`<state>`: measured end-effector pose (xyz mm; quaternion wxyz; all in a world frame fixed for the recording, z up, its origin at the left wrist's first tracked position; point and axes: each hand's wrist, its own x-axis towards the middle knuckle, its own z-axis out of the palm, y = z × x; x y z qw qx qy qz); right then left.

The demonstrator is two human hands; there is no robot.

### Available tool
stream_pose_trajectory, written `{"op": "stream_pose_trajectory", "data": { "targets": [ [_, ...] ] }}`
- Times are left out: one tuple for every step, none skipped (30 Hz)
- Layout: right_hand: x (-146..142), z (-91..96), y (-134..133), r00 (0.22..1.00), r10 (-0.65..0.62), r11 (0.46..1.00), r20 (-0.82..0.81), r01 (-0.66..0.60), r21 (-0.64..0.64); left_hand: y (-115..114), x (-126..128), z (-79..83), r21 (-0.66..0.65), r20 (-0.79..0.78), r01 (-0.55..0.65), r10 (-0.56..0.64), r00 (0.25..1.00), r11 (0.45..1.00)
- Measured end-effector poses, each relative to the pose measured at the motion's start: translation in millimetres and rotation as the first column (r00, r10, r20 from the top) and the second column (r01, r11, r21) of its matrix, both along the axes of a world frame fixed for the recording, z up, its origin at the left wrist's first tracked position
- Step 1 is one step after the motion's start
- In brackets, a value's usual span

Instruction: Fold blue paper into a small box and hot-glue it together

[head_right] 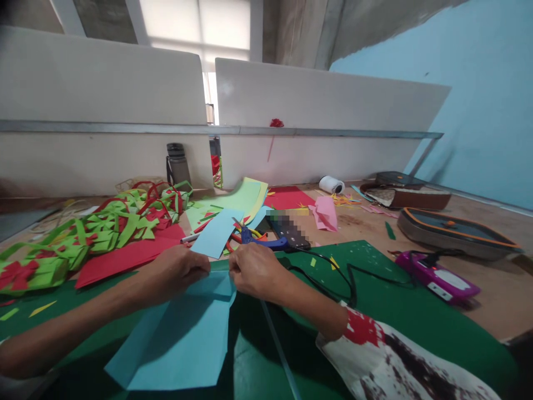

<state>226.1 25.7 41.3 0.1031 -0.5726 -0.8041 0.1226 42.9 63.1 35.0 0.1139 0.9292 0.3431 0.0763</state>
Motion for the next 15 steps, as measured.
{"op": "stream_pose_trajectory", "data": {
  "targets": [
    [-1, -0.3, -1, 1.000, -0.002, 1.000, -0.002, 0.002, 0.004, 0, 1, -0.4, -0.003, -0.001, -0.001, 0.001, 1.000, 1.000],
    [-2, -0.6, -1, 1.000, -0.001, 1.000, -0.008, 0.001, 0.004, -1, 1, -1.2, -0.006, -0.003, 0.000, 0.000, 1.000, 1.000],
    [-3, -0.9, -3, 1.000, 0.002, 1.000, -0.016, -0.002, 0.002, -1, 2, -2.3, -0.010, 0.001, 0.004, -0.004, 1.000, 1.000],
    [-5, -1.3, -4, 1.000, 0.007, 1.000, -0.028, -0.007, -0.002, -2, 3, -3.6, -0.016, 0.007, 0.012, -0.012, 1.000, 1.000],
    [-6, -1.7, -5, 0.999, 0.013, 1.000, -0.040, -0.013, -0.005, -3, 4, -5.0, -0.021, 0.016, 0.021, -0.021, 1.000, 1.000],
    [-8, -2.3, -6, 0.999, 0.017, 1.000, -0.052, -0.017, -0.008, -3, 5, -6.3, -0.026, 0.027, 0.033, -0.032, 0.999, 0.999],
    [-9, -2.8, -7, 0.998, 0.020, 1.000, -0.063, -0.020, -0.009, -4, 6, -7.3, -0.033, 0.038, 0.046, -0.044, 0.998, 0.998],
    [-10, -3.3, -8, 0.997, 0.021, 1.000, -0.074, -0.022, -0.008, -5, 6, -7.9, -0.041, 0.049, 0.055, -0.053, 0.997, 0.998],
    [-11, -3.8, -9, 0.996, 0.021, 1.000, -0.085, -0.022, -0.007, -5, 7, -7.9, -0.046, 0.055, 0.063, -0.060, 0.997, 0.997],
    [-11, -4.1, -9, 0.995, 0.020, 1.000, -0.095, -0.020, -0.007, -6, 7, -7.6, -0.048, 0.057, 0.067, -0.064, 0.996, 0.997],
    [-12, -4.3, -9, 0.994, 0.017, 1.000, -0.104, -0.018, -0.006, -7, 8, -6.9, -0.048, 0.058, 0.067, -0.064, 0.996, 0.997],
    [-12, -4.5, -9, 0.994, 0.016, 1.000, -0.112, -0.017, -0.007, -7, 8, -6.2, -0.045, 0.056, 0.064, -0.061, 0.997, 0.997],
    [-11, -4.8, -9, 0.993, 0.014, 1.000, -0.120, -0.015, -0.007, -7, 8, -5.6, -0.042, 0.053, 0.058, -0.056, 0.997, 0.997],
    [-11, -5.1, -9, 0.992, 0.011, 1.000, -0.127, -0.012, -0.008, -7, 8, -5.2, -0.039, 0.050, 0.054, -0.052, 0.997, 0.998],
    [-11, -5.5, -9, 0.991, 0.008, 1.000, -0.133, -0.010, -0.009, -7, 8, -5.1, -0.043, 0.049, 0.052, -0.050, 0.998, 0.998]
  ]
}}
